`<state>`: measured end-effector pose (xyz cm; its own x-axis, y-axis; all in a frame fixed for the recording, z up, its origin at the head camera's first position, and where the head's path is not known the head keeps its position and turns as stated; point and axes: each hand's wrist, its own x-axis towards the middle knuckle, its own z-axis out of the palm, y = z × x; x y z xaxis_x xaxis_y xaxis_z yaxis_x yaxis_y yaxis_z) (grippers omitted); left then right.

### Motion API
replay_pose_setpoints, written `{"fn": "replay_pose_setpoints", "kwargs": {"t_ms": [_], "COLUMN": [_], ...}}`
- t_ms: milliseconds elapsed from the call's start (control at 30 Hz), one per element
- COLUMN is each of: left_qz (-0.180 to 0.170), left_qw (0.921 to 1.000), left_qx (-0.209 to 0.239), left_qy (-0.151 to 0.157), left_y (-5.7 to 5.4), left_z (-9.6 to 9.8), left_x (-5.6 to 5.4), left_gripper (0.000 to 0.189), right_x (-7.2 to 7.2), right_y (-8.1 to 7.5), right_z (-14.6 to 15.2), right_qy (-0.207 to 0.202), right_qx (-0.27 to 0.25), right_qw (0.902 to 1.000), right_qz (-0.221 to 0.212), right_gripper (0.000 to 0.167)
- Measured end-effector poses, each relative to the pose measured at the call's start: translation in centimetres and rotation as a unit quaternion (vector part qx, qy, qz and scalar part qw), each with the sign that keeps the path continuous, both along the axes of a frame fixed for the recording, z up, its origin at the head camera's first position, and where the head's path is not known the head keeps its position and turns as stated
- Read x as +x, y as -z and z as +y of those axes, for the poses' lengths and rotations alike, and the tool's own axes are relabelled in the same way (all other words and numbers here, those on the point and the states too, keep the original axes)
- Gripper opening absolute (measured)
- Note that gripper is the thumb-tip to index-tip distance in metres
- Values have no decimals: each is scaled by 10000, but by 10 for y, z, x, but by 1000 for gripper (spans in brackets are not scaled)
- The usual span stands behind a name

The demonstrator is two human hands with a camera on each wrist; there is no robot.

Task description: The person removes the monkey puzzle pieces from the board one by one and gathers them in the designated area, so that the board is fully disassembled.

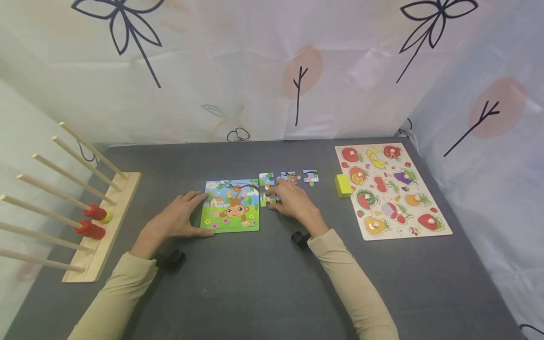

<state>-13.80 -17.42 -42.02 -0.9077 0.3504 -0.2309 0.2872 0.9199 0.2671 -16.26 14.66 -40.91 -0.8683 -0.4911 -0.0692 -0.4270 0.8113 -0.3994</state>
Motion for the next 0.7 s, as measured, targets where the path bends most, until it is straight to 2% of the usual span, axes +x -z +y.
{"fn": "replay_pose_setpoints", "kwargs": {"t_ms": [133,267,400,700], "left_qz": [22,44,48,-11], "left_qw": [10000,10000,10000,9999], "left_qx": [17,54,77,125], "left_qy": [3,16,31,72], "left_y": [-1,-1,-1,-2], "left_z": [0,-1,-1,-1], "left_x": [1,1,1,1], "left_gripper": [114,114,113,113], "right_x": [-1,-3,-3,0], "right_y": [-4,-7,-11,-13], "right_z": [-6,-19,-36,-73], "right_qy": [48,-83,-201,-748], "right_qx": [-31,-81,-25,-6], "right_qw": [9998,9995,9997,9972], "right_qz": [172,290,127,-38], "right_gripper": [39,45,49,53]}}
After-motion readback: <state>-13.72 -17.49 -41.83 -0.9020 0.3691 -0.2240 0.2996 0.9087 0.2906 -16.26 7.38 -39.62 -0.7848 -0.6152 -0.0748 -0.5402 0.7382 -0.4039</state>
